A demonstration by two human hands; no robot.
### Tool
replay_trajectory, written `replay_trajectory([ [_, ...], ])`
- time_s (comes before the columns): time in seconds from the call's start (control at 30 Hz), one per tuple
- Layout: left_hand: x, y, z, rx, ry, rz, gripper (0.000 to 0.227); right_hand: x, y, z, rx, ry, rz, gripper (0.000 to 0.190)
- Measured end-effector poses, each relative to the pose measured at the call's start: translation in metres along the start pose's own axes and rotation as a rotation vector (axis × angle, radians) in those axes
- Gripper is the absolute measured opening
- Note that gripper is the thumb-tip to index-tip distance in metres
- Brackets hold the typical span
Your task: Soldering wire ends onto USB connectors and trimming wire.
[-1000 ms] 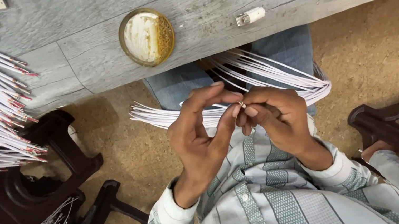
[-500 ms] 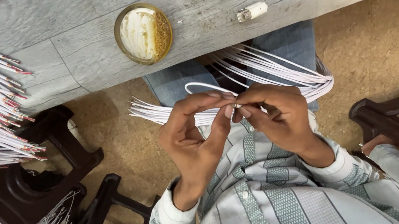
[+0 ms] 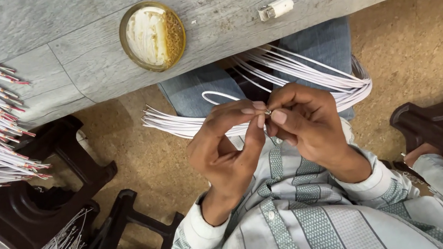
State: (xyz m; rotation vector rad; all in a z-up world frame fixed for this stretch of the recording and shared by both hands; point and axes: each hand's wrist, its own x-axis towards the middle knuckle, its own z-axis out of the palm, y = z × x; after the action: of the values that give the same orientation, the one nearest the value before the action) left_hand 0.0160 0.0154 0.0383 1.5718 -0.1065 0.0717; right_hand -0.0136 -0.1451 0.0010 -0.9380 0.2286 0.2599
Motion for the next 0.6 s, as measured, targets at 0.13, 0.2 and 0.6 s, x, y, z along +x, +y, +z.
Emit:
replay_trajectory([
  [0.13, -0.0015, -0.0038, -0.0034, -0.075, -0.038, -0.043, 0.025, 0.0001, -0.0034, -0.0018, -0.025, -0.001, 0.013, 0.011],
  [0.2, -0.0012, -0.0072, -0.0055, -0.152, -0.078, -0.06, 0.031, 0.0011, -0.0052, -0.0014, -0.064, 0.004, 0.011, 0.012],
  [0.6, 0.0025, 0.0016, -0.0078, -0.265, -0.131, -0.258, 0.038, 0.0001, -0.0071, -0.0075, -0.111, -0.003, -0.012, 0.011],
])
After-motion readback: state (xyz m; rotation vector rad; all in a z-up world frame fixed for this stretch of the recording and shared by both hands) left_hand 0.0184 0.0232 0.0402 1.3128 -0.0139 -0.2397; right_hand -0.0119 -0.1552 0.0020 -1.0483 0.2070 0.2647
